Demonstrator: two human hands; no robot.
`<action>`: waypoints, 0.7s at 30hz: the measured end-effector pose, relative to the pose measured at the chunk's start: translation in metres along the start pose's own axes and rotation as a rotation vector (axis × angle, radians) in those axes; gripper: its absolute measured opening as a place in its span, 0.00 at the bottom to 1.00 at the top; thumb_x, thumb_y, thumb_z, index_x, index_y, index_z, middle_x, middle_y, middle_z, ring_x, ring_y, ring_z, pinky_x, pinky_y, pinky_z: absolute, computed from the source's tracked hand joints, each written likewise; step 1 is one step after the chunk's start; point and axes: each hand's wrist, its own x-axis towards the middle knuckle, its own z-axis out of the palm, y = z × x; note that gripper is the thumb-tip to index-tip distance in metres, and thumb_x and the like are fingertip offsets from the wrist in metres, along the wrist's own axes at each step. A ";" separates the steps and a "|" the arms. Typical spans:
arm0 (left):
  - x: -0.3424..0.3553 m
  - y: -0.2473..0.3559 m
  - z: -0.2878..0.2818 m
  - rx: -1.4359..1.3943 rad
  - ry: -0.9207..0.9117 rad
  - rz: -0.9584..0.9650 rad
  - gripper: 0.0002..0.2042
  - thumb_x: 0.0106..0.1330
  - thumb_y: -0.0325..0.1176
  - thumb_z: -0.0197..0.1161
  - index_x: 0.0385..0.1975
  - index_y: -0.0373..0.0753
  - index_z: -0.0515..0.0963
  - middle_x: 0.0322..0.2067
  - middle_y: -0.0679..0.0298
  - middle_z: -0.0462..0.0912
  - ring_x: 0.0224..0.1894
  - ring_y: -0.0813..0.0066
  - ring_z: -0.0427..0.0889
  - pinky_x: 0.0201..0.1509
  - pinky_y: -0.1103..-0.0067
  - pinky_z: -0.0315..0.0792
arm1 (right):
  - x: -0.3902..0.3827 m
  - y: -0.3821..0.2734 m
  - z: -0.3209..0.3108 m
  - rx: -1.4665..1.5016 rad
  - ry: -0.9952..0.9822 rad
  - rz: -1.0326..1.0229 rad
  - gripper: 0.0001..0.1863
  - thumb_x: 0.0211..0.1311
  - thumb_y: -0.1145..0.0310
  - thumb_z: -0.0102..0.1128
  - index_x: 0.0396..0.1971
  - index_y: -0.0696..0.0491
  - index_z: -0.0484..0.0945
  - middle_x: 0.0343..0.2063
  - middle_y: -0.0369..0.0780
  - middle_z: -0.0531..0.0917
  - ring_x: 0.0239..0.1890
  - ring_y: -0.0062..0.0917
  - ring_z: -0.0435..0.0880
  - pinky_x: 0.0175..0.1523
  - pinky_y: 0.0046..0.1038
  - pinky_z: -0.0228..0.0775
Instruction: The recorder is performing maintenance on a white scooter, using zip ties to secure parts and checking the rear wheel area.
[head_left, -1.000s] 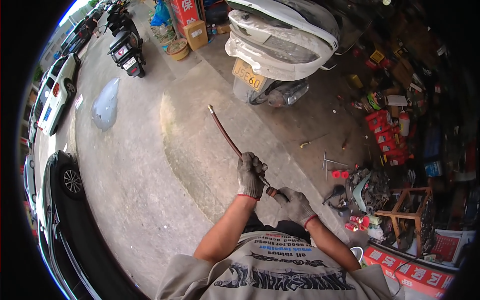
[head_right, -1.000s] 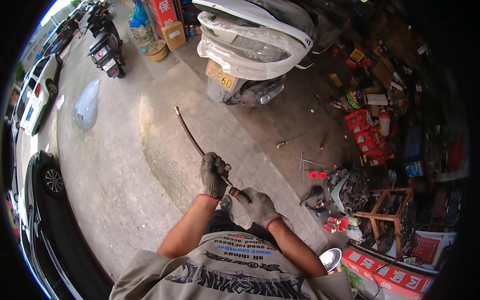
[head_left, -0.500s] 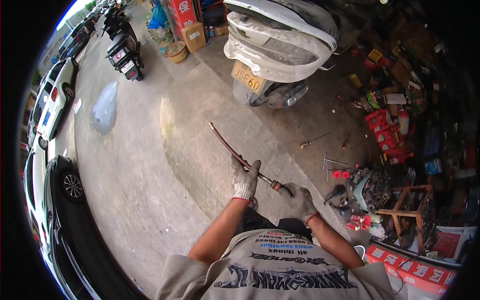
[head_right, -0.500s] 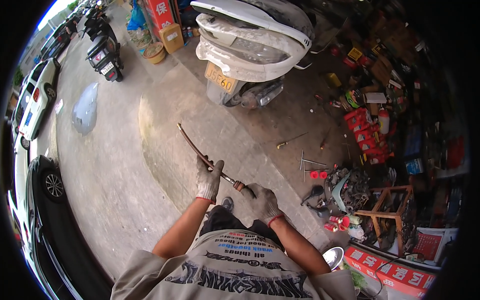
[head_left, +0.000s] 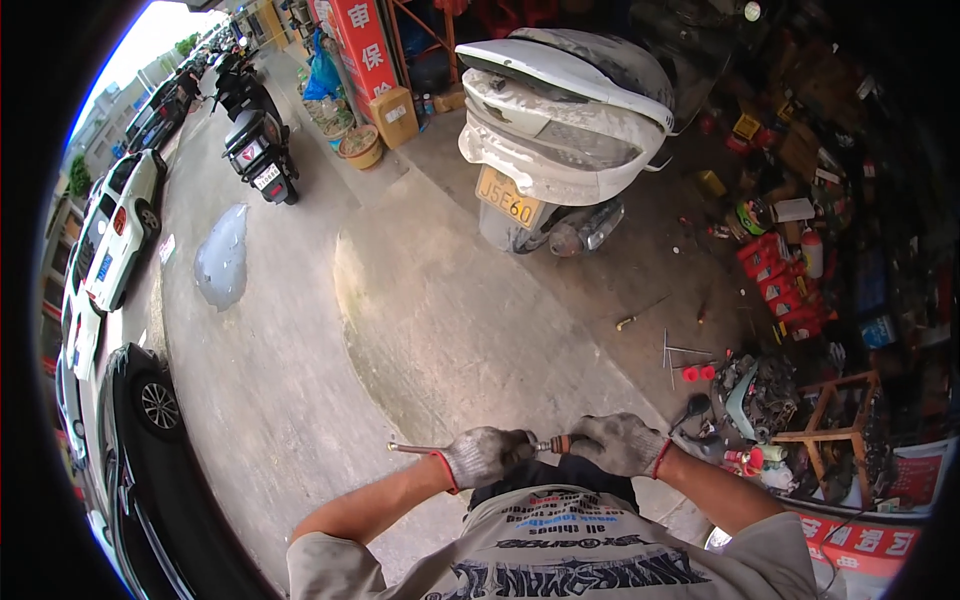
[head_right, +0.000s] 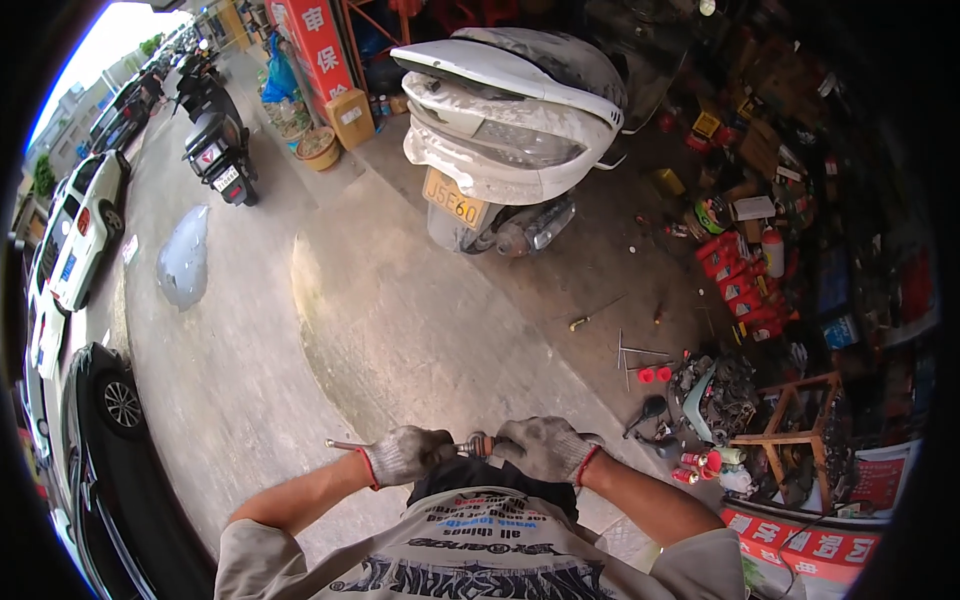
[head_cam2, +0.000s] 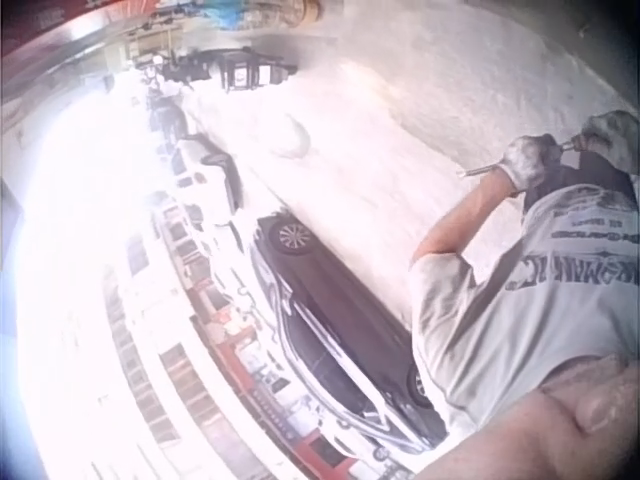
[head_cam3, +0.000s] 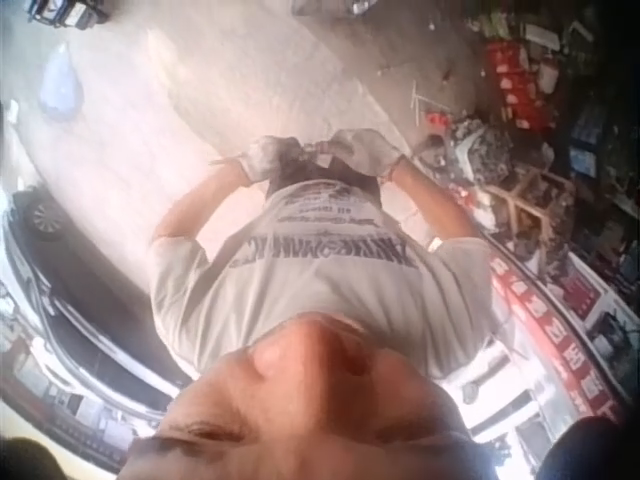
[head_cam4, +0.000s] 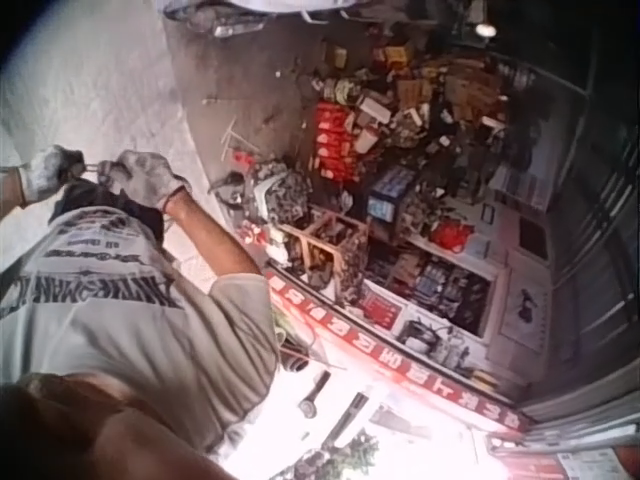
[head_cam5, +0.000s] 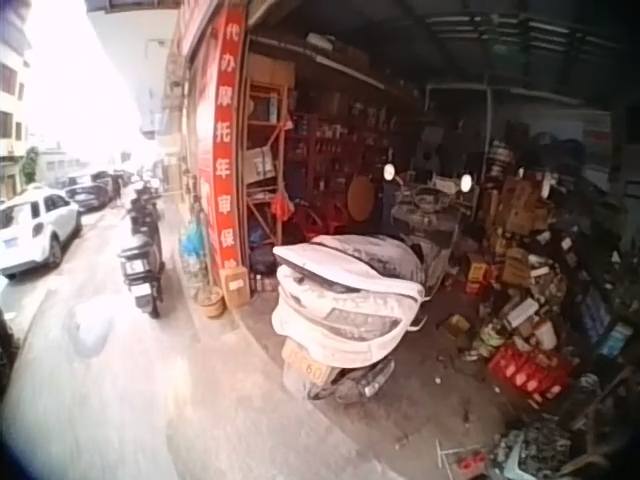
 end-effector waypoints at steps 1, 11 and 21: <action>-0.005 0.003 0.002 -0.004 0.000 -0.005 0.09 0.67 0.37 0.52 0.40 0.42 0.76 0.26 0.50 0.80 0.32 0.50 0.81 0.36 0.62 0.73 | -0.002 -0.004 -0.001 -0.036 -0.015 -0.060 0.13 0.64 0.58 0.55 0.38 0.52 0.78 0.27 0.48 0.82 0.34 0.43 0.83 0.40 0.39 0.74; -0.016 -0.032 -0.029 -0.061 0.006 0.033 0.10 0.64 0.38 0.55 0.42 0.43 0.76 0.28 0.53 0.80 0.32 0.51 0.81 0.37 0.64 0.74 | 0.074 -0.038 -0.034 -0.042 -0.340 -0.034 0.16 0.65 0.56 0.49 0.42 0.51 0.76 0.27 0.50 0.82 0.33 0.45 0.83 0.40 0.44 0.73; 0.063 -0.136 -0.177 0.075 0.060 0.018 0.10 0.67 0.39 0.52 0.39 0.42 0.75 0.29 0.57 0.82 0.33 0.57 0.83 0.35 0.66 0.76 | 0.265 0.001 -0.049 0.166 -0.338 0.074 0.20 0.68 0.52 0.45 0.42 0.54 0.74 0.34 0.49 0.83 0.40 0.45 0.82 0.46 0.42 0.71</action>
